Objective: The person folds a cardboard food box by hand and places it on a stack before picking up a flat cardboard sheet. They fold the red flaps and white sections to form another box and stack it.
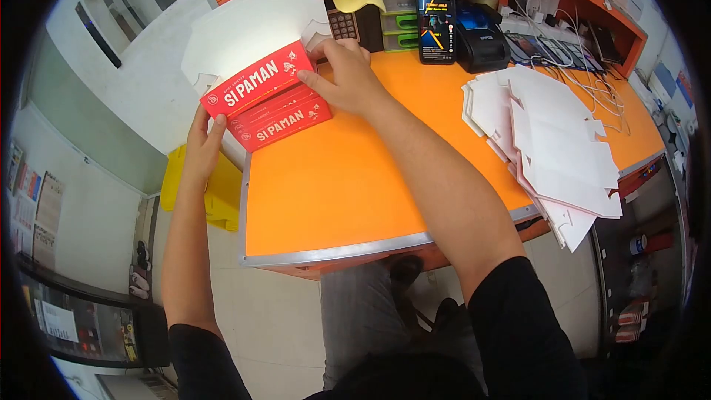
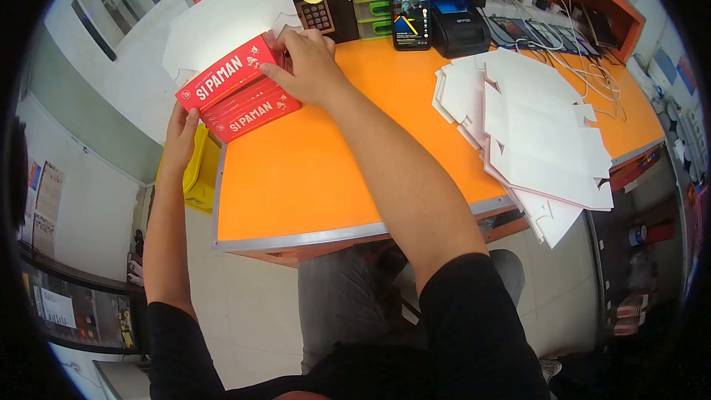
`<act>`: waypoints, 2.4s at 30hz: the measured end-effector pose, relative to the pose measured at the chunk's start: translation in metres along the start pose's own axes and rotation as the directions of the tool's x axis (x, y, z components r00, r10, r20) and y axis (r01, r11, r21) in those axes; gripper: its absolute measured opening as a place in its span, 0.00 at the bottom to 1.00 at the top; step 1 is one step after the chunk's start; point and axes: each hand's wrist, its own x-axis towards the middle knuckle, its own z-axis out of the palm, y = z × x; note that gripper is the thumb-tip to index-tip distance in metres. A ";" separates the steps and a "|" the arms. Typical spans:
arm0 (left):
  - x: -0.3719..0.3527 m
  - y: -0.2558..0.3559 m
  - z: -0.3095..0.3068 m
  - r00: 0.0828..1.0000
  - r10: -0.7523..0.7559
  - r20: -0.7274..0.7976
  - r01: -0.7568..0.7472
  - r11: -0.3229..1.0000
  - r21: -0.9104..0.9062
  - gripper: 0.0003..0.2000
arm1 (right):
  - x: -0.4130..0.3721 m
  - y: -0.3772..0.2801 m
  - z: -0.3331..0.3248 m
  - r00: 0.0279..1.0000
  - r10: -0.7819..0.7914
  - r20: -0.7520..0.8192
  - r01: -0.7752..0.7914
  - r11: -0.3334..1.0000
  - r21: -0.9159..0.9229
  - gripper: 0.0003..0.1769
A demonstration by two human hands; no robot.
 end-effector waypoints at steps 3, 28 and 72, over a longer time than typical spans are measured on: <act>0.003 0.002 0.002 0.995 0.073 -0.065 -0.066 0.993 0.100 0.27 | -0.001 0.001 -0.006 1.000 0.007 -0.009 -0.007 1.000 0.018 0.25; 0.003 0.037 -0.001 0.947 0.314 0.065 -0.321 0.919 0.229 0.13 | -0.002 0.002 -0.017 0.990 -0.134 -0.039 0.133 0.991 -0.026 0.20; 0.022 0.029 -0.021 0.928 -0.231 0.293 0.291 0.940 -0.178 0.17 | 0.001 -0.003 -0.012 0.981 0.058 0.187 -0.062 0.998 0.011 0.14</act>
